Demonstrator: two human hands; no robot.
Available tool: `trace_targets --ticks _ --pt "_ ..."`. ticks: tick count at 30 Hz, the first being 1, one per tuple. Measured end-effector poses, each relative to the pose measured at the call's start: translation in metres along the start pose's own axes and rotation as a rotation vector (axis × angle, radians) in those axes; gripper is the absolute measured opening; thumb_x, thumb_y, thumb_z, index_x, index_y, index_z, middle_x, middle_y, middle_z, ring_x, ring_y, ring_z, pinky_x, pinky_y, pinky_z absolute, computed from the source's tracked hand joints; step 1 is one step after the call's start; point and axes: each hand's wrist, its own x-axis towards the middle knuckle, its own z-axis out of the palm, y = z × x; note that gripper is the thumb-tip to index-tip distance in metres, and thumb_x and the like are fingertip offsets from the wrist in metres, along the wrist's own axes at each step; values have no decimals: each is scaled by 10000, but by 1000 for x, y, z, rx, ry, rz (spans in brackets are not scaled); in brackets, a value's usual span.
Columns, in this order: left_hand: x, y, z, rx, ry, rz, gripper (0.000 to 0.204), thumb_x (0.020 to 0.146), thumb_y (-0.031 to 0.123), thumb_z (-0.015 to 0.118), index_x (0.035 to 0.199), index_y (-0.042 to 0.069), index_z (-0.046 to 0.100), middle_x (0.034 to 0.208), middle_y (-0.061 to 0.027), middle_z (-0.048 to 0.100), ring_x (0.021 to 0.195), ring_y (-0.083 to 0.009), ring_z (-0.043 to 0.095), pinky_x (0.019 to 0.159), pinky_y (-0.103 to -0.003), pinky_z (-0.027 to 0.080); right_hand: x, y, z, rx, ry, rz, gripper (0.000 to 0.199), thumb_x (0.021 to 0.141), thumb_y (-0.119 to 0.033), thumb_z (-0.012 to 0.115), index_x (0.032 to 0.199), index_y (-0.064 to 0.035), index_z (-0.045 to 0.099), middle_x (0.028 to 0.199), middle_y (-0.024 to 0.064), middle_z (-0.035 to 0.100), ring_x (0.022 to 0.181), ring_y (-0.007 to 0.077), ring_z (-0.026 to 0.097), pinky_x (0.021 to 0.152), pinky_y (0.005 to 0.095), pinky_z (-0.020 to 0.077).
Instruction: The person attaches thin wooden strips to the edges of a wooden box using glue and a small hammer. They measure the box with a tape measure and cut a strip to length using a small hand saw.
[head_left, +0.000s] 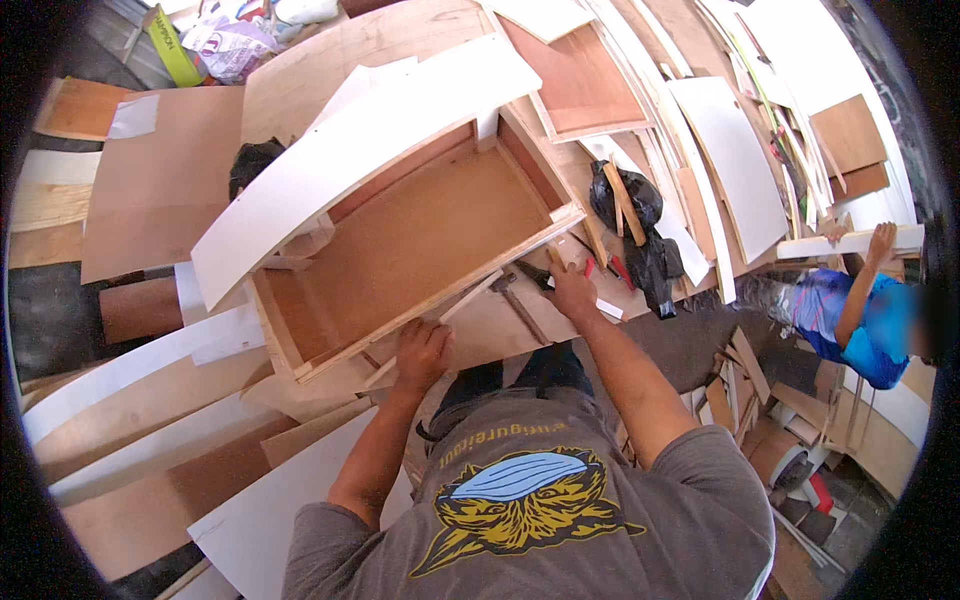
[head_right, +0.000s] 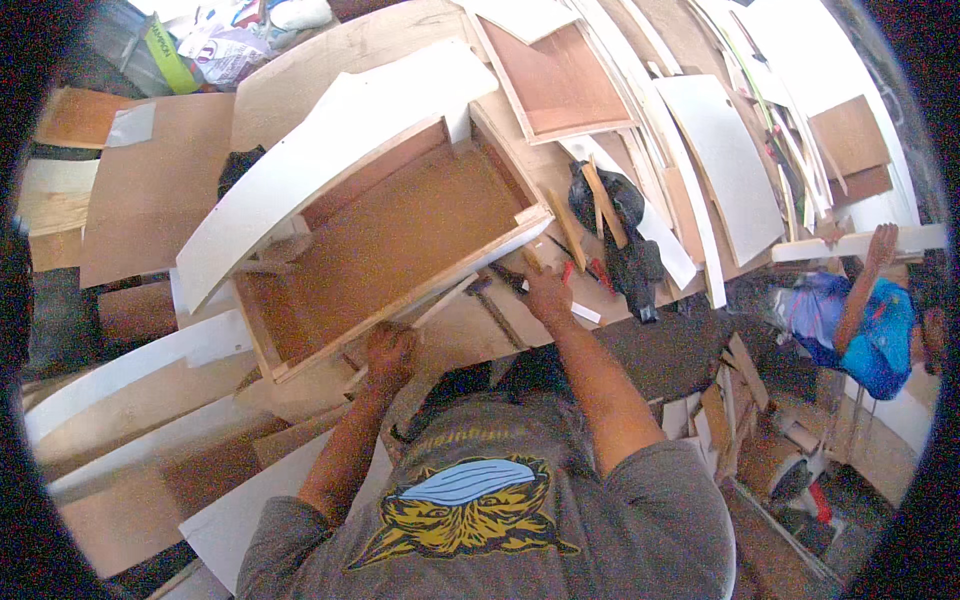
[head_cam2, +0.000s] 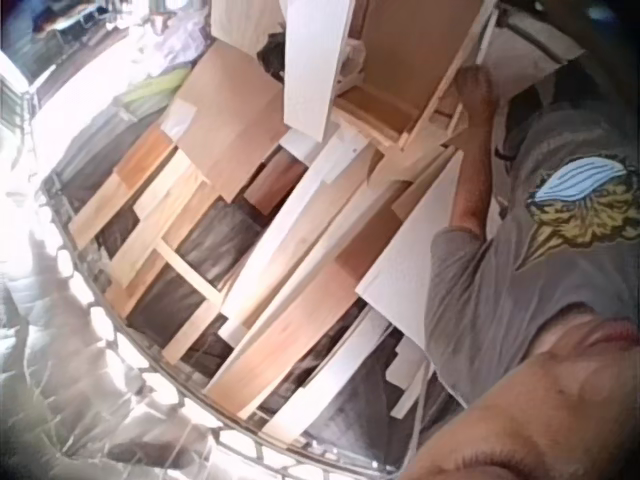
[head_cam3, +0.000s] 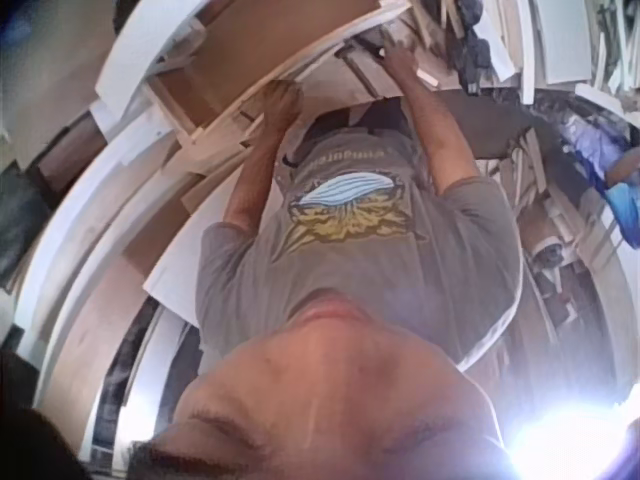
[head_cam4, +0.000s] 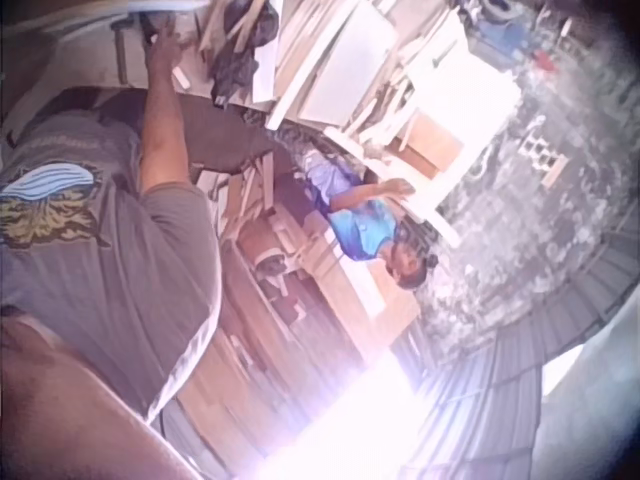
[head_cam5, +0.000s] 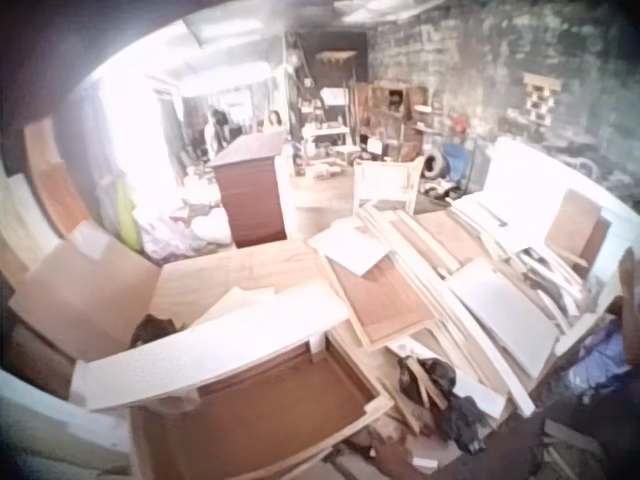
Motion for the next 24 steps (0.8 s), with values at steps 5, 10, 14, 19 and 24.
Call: trace_targets --ticks 5,10,14,19,24 --pt "-37 -31 87 8 -92 28 278 871 179 646 1122 59 657 1123 -147 658 1020 -364 619 887 -493 504 9 41 31 -172 138 -32 647 833 -401 773 1370 -166 500 1288 213 536 1089 402 659 842 505 576" --pt "-24 -39 98 184 -442 -336 390 893 195 600 1252 44 585 1263 -151 600 1197 -368 556 1012 -528 446 -7 63 -43 -173 77 176 616 910 -445 667 1423 -166 470 1172 183 608 996 383 702 800 484 593" --pt "-44 -56 111 323 -243 -217 396 887 175 601 1257 38 567 1209 -155 608 1162 -354 581 964 -495 494 15 111 -72 -26 282 316 598 911 -438 678 1373 -136 446 1242 205 524 953 413 700 806 499 596" --pt "-44 -72 104 254 -544 -274 407 867 89 595 1263 20 536 1271 -199 572 1154 -356 601 852 -431 579 40 133 -110 42 396 409 470 945 -307 627 1353 -133 472 1214 194 519 940 416 702 807 539 590" --pt "-29 -41 69 343 -576 -303 425 843 41 584 1261 10 513 1262 -209 560 1160 -370 593 884 -449 584 42 105 -67 25 343 -82 466 948 -256 579 1399 -188 487 1364 183 501 1016 384 691 803 528 588"
